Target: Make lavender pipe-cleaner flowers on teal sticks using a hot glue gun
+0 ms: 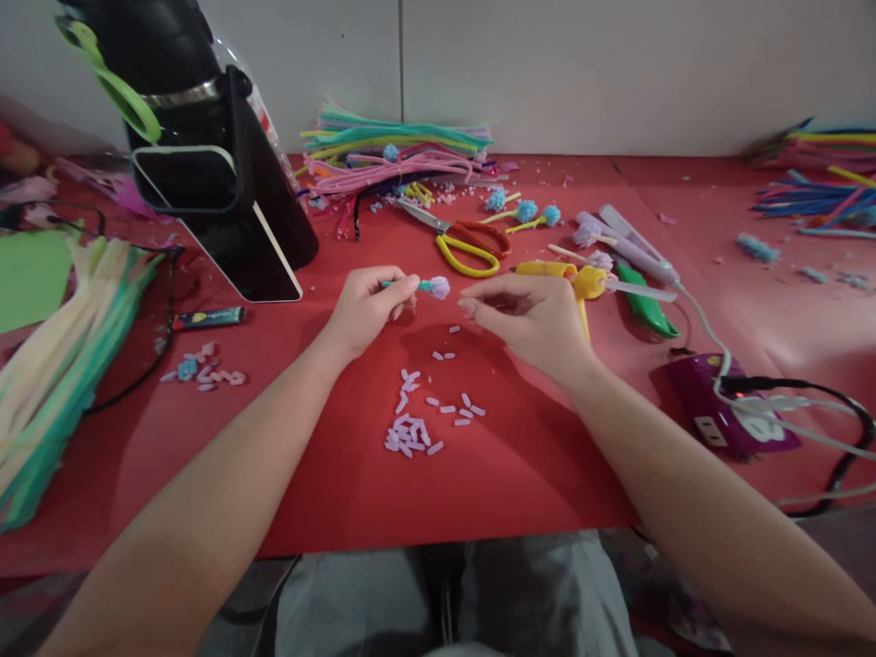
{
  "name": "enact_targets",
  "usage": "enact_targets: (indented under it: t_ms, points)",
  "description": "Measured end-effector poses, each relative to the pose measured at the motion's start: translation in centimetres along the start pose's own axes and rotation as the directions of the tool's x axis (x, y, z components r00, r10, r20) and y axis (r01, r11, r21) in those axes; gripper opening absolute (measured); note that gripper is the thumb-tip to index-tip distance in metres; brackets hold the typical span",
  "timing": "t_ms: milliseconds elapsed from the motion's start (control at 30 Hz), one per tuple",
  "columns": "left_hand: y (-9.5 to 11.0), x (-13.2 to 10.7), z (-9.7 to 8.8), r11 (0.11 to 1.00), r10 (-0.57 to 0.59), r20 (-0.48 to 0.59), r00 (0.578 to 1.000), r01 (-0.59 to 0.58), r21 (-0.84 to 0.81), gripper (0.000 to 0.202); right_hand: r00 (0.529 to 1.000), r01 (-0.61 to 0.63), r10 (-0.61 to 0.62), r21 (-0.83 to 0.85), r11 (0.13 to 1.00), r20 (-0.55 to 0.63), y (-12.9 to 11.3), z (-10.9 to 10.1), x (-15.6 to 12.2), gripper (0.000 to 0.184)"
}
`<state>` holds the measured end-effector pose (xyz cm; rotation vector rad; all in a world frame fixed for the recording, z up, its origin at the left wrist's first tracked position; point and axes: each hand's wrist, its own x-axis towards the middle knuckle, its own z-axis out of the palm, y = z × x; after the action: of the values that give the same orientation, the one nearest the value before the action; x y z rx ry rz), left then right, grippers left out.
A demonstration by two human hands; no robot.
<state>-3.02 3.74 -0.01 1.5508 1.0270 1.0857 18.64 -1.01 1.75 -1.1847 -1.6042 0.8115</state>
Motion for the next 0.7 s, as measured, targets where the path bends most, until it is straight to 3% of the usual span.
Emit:
enact_targets:
  t_ms: [167, 333, 500, 700]
  points:
    - [-0.1, 0.0, 0.0, 1.000, 0.011, 0.010, 1.000, -0.011, 0.000, 0.033, 0.994, -0.088, 0.083, 0.078, 0.993, 0.065, 0.9, 0.0, 0.3, 0.007]
    - [0.0, 0.0, 0.1, 1.000, 0.016, 0.009, 1.000, -0.016, 0.005, 0.034, 0.994, -0.090, 0.095, -0.083, 0.992, 0.057, 1.8, -0.2, 0.6, 0.013]
    - [0.3, -0.1, 0.1, 0.998, 0.025, 0.038, 0.999, -0.027, 0.050, 0.034, 0.992, 0.112, -0.096, -0.220, 0.969, 0.080, 1.2, -0.3, 0.3, 0.010]
    - [1.1, -0.5, 0.2, 0.992, 0.012, 0.149, 0.989, -0.031, 0.124, 0.044, 0.942, 0.335, -0.317, -0.301, 0.893, 0.109, 0.1, -0.3, 0.0, 0.011]
